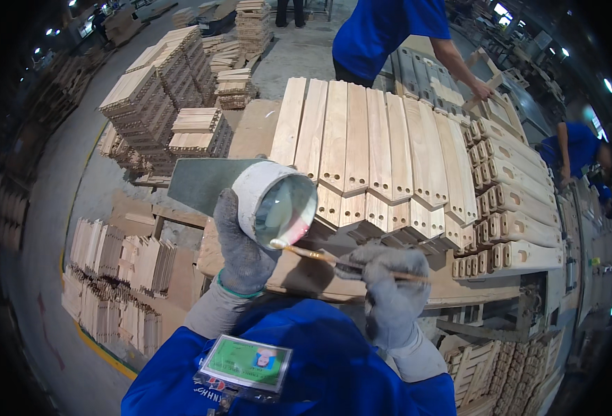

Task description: The person applies a white adhesive to the edges and holes of wooden furniture components using a brush. They repeatedly dip the brush into a container and coat the pieces, then place them into stacks on the workbench.

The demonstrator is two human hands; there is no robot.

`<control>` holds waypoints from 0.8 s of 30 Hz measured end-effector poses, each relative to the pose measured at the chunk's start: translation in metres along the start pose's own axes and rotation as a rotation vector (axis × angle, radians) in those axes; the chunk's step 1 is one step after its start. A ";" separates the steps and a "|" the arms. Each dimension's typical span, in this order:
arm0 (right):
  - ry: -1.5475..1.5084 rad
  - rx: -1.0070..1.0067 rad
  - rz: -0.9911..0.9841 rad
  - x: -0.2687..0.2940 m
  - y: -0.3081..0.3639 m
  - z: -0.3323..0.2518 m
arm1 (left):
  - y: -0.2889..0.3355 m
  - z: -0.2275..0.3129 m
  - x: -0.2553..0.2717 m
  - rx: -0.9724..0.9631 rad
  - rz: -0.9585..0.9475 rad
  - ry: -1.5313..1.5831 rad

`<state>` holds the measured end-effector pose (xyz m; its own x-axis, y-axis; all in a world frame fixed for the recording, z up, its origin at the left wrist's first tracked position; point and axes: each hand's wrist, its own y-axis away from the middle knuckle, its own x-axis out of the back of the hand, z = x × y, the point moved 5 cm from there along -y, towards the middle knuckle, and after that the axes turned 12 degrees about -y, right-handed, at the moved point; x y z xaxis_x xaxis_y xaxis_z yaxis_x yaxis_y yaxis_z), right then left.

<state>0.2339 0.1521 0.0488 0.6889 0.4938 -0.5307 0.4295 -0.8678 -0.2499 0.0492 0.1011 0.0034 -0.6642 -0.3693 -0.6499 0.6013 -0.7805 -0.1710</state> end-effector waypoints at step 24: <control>0.953 0.003 -0.256 -0.005 -0.105 0.036 | 0.004 0.021 0.094 0.063 0.272 0.289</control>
<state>0.1648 0.2391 0.0486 0.7582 0.5041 0.4136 0.6306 -0.7282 -0.2686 -0.0207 0.0527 -0.0426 -0.3271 -0.4167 -0.8482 0.7038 -0.7064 0.0756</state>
